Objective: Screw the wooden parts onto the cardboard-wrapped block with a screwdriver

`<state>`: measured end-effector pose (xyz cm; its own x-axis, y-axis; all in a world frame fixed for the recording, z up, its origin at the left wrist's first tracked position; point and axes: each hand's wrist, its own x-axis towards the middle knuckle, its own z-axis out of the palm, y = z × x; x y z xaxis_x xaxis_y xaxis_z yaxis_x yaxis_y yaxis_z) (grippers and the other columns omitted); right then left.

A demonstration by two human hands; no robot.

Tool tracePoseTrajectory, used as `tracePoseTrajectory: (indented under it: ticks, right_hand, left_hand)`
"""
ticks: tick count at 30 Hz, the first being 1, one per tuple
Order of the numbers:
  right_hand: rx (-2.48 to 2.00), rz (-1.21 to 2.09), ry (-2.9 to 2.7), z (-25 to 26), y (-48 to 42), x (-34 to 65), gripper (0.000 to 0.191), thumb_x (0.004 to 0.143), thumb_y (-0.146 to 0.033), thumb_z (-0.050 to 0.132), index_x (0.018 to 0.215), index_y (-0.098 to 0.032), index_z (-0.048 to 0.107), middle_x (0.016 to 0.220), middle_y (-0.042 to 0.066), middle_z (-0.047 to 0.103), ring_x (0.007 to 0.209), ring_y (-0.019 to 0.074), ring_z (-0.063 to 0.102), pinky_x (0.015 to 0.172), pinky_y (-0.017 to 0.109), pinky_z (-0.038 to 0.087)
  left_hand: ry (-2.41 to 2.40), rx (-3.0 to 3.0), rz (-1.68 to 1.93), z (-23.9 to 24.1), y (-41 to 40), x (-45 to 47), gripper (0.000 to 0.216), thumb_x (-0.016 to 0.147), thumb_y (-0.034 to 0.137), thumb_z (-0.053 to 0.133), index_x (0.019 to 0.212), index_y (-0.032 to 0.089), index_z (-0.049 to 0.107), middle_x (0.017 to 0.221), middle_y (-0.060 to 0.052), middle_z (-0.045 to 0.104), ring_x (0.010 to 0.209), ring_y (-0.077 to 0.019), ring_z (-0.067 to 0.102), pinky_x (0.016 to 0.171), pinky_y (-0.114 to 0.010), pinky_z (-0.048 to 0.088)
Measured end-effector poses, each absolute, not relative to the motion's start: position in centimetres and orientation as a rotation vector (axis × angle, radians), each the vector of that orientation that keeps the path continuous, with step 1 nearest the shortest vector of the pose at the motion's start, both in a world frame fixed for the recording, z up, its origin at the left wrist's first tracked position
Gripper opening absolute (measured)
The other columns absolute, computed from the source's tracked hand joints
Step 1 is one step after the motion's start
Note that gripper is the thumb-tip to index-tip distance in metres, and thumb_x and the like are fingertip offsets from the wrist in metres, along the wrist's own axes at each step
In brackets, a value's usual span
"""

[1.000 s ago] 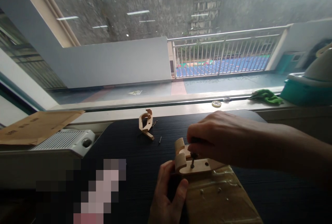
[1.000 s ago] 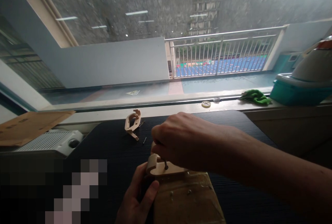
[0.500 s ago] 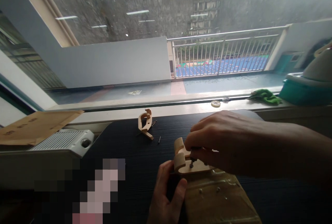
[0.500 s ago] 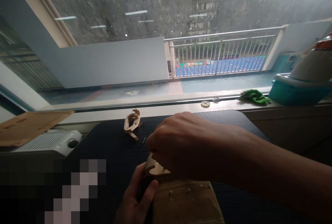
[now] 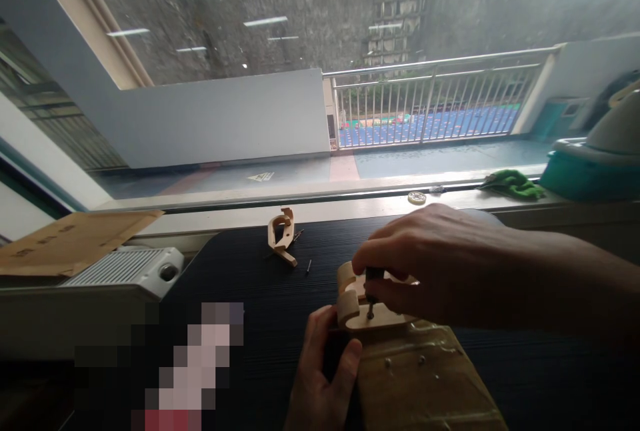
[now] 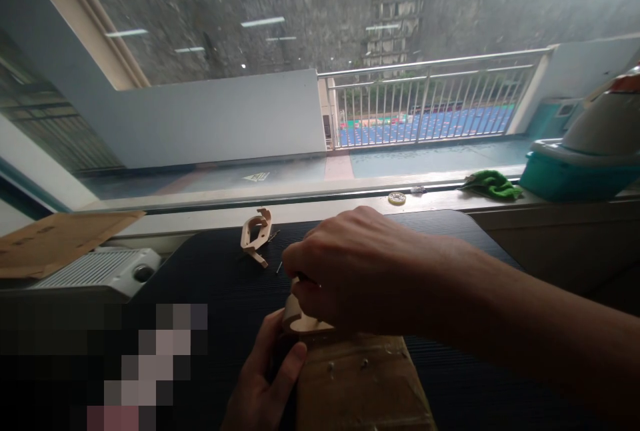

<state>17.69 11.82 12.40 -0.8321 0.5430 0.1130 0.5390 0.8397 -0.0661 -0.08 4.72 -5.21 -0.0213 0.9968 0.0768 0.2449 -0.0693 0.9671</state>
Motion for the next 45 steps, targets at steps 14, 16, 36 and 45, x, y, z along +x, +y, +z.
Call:
tracePoseTrajectory:
  ticks: [14,16,36,45]
  right_hand:
    - [-0.9,0.079,-2.859,11.8,12.4,17.7,0.026,0.09,-0.029,0.044,0.071,-0.018,0.057,0.055,-0.003,0.05,0.046,0.0071,0.032,0.046,0.024,0.018]
    - [-0.89,0.046,-2.871,12.0,12.1,17.6,0.024,0.089,-0.029,0.045,0.072,-0.019,0.058,0.056,-0.003,0.052,0.047,0.0075,0.035,0.047,0.024,0.018]
    - [-0.934,0.064,-2.893,12.1,12.3,17.0,0.024,0.089,-0.032,0.046,0.075,-0.018,0.06,0.053,-0.004,0.048,0.044,0.007,0.03,0.046,0.024,0.017]
    - [-0.778,0.152,-3.005,13.2,12.0,17.8,0.019,0.085,-0.019,0.048,0.07,-0.019,0.06,0.063,-0.002,0.056,0.054,0.0081,0.044,0.051,0.024,0.025]
  left_hand:
    - [1.36,1.414,1.187,-5.1,4.7,0.0,0.035,0.085,0.038,0.053,0.116,0.024,0.05,0.111,-0.005,0.061,0.104,-0.0224,0.058,0.089,-0.032,0.046]
    - [1.358,1.409,1.194,-5.1,4.7,0.1,0.035,0.085,0.038,0.053,0.116,0.023,0.05,0.112,-0.006,0.061,0.104,-0.0225,0.059,0.089,-0.032,0.046]
    - [1.383,1.403,1.2,-4.8,4.4,0.1,0.035,0.083,0.039,0.055,0.114,0.023,0.053,0.11,-0.005,0.062,0.102,-0.0223,0.059,0.087,-0.031,0.047]
    - [1.37,1.401,1.169,-5.0,4.8,0.0,0.036,0.084,0.041,0.053,0.115,0.023,0.051,0.112,-0.006,0.061,0.103,-0.023,0.059,0.089,-0.033,0.046]
